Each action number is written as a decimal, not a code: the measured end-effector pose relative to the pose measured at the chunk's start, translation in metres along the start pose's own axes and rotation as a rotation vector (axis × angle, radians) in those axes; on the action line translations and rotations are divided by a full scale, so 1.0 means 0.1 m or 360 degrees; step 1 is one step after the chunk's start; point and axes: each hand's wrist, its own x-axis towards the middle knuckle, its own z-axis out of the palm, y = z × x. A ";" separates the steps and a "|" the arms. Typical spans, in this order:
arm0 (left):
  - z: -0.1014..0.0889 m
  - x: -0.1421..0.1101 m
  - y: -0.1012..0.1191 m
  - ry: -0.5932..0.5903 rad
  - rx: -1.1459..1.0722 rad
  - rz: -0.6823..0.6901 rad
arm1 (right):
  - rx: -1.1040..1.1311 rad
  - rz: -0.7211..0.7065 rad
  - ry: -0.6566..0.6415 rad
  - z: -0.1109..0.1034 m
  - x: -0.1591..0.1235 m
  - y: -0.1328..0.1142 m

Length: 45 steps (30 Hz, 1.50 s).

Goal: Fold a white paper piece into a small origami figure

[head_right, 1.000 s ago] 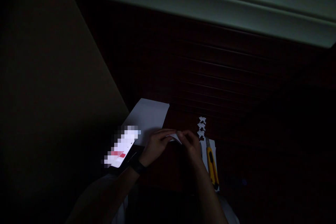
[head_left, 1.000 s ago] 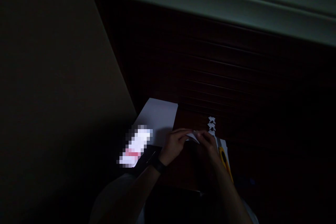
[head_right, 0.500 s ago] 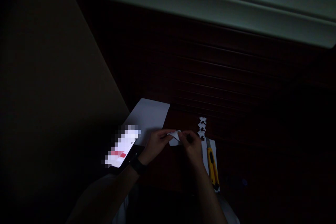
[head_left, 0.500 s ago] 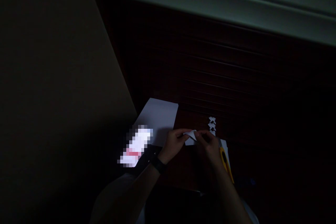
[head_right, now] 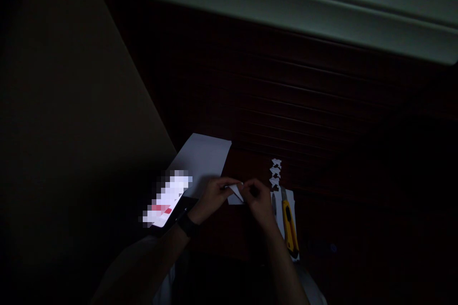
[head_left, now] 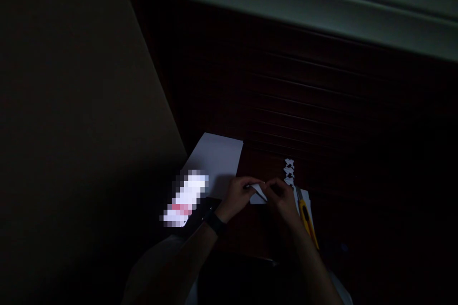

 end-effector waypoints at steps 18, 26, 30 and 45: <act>0.00 -0.01 0.07 0.0071 -0.0054 -0.0112 | 0.0245 0.0244 0.0039 -0.06 0.02 0.09; -0.03 -0.06 0.18 -0.0022 -0.0139 -0.0081 | 0.0543 0.0330 0.0075 -0.04 0.04 0.11; 0.00 -0.03 0.11 0.0036 -0.0124 -0.0161 | 0.0395 0.0316 0.0049 -0.05 0.04 0.06; -0.05 -0.01 0.05 0.0104 -0.0562 -0.0332 | -0.0023 0.0057 0.0051 -0.01 -0.01 0.13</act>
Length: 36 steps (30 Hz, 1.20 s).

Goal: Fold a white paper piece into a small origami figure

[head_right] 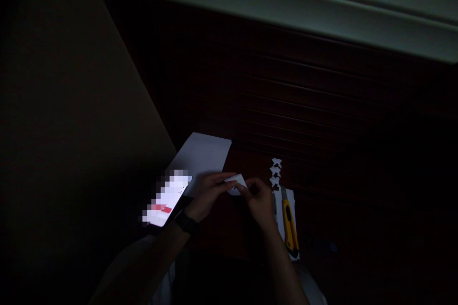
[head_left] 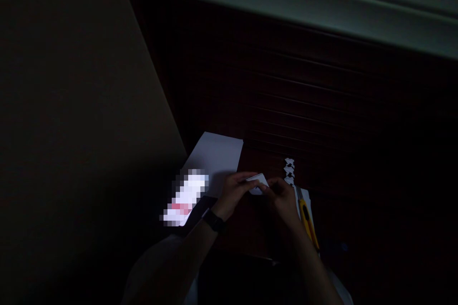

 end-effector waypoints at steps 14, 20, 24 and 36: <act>0.01 0.03 0.03 -0.0027 0.0293 -0.0095 | -0.0183 -0.0158 -0.0068 0.02 -0.01 -0.05; 0.01 0.04 0.00 -0.0114 0.0459 0.0055 | -0.0220 -0.0243 -0.0138 0.01 -0.01 -0.07; 0.01 0.04 -0.01 -0.0135 0.0535 0.0071 | -0.0269 -0.0334 -0.0090 0.01 -0.01 -0.07; 0.04 0.00 0.09 -0.0377 0.0374 0.0090 | -0.0107 -0.0239 -0.0044 -0.02 0.04 -0.04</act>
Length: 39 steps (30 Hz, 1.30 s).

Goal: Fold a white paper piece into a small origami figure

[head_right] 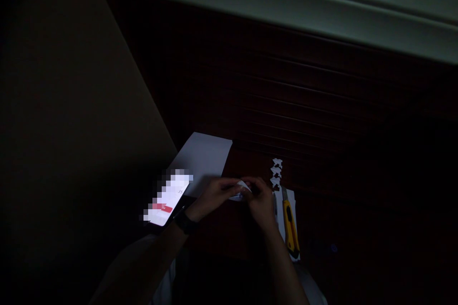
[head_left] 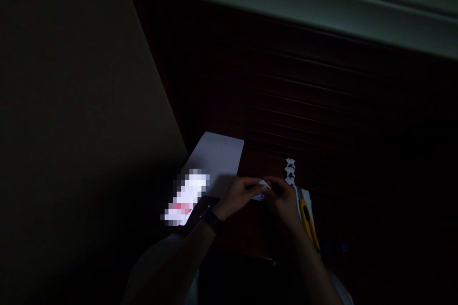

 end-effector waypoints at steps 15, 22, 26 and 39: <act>-0.04 0.03 -0.17 0.0058 -0.0009 -0.0169 | 0.0348 0.0385 0.0022 0.00 -0.01 0.08; -0.02 0.01 -0.13 0.0011 0.0165 -0.0108 | 0.0157 0.0293 0.0005 -0.01 0.01 0.06; -0.03 0.01 -0.15 -0.0018 0.0228 -0.0086 | 0.0066 0.0256 -0.0057 -0.01 0.00 0.07; 0.00 -0.01 -0.15 -0.0011 0.0558 -0.0040 | -0.0160 0.0162 -0.0111 -0.03 0.00 0.08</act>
